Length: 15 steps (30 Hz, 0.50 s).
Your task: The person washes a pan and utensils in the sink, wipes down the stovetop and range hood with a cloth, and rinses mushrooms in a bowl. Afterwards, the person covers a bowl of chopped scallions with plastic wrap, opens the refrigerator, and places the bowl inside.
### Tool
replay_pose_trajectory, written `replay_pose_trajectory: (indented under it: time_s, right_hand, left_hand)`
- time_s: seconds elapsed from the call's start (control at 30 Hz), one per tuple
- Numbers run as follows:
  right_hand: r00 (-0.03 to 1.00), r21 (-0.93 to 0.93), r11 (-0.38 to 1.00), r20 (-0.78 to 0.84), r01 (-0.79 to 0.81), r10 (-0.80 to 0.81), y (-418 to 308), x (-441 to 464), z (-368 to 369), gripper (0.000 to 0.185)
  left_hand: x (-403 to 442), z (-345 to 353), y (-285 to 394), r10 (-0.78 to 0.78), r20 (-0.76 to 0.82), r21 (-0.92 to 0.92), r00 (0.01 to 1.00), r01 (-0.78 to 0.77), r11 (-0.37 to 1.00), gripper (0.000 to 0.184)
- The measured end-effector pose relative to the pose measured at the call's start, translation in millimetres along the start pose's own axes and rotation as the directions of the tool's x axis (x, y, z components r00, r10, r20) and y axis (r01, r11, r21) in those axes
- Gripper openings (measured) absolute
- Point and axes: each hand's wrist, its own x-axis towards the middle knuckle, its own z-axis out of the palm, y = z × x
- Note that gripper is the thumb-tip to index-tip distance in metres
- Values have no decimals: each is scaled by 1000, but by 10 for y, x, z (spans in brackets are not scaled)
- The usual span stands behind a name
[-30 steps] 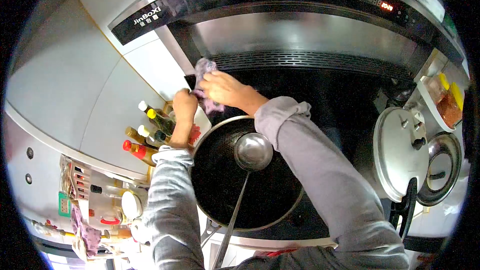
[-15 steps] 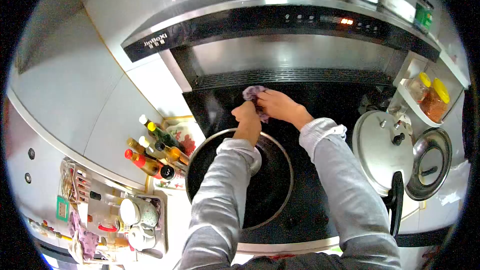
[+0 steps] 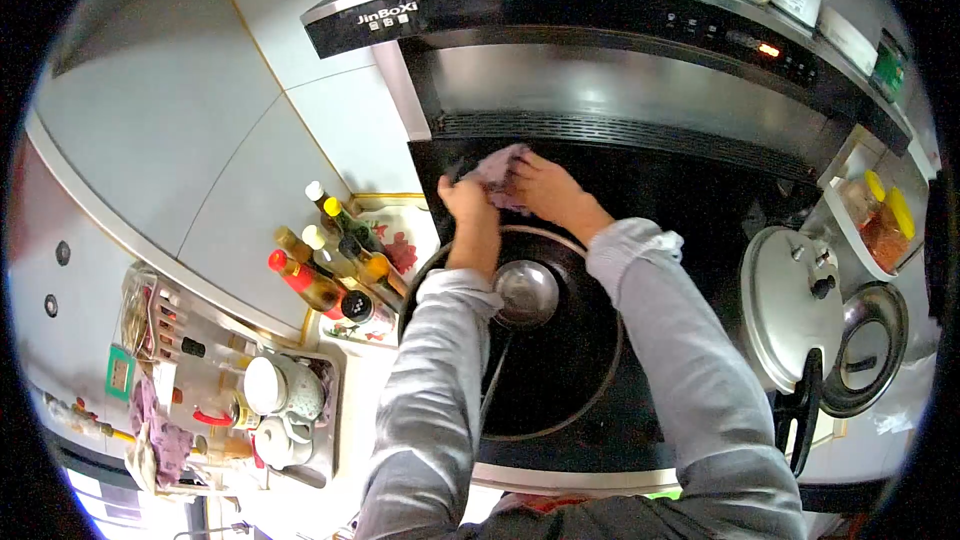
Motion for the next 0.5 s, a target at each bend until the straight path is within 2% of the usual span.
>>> replay_pose_trajectory:
  time_s: [0.07,0.1,0.13,0.17,0.2,0.27,0.3,0.4,0.43,0.47,0.5]
  right_hand:
    - [1000,107,994,10,24,-25,-139,338,203,33]
    - [991,166,986,-129,-15,37,-235,487,407,30]
    - [959,216,976,-268,-34,93,-313,666,389,28]
    - [946,165,983,-301,-76,123,-373,824,393,28]
    - [931,115,986,-333,-117,149,-404,953,400,28]
    - [937,131,987,-323,-96,134,-389,1113,417,30]
    - [941,144,986,-314,-84,126,-369,1136,424,31]
    - [971,239,960,-153,-143,183,-310,1089,377,40]
    - [915,278,952,-335,-131,224,-259,1007,279,37]
    - [957,124,981,-232,-147,173,-218,917,242,35]
    - [971,74,985,-175,-153,164,-168,795,190,37]
  left_hand:
    - [221,-237,244,-148,-88,-50,985,144,988,24]
    - [384,-354,380,-212,7,62,977,212,975,71]
    - [496,-419,436,-197,-7,32,980,197,980,70]
    - [613,-473,450,-182,-20,2,983,182,983,70]
    - [744,-523,475,-169,36,-29,985,170,985,69]
    - [899,-550,596,-140,148,-94,979,155,984,67]
    - [881,-498,684,-79,171,-39,982,87,995,67]
    - [587,-206,851,45,183,146,982,-73,987,66]
    - [509,-152,740,83,180,95,980,-101,990,65]
    - [441,-109,681,98,232,211,968,-148,966,63]
    - [319,-60,566,133,195,275,972,-184,944,61]
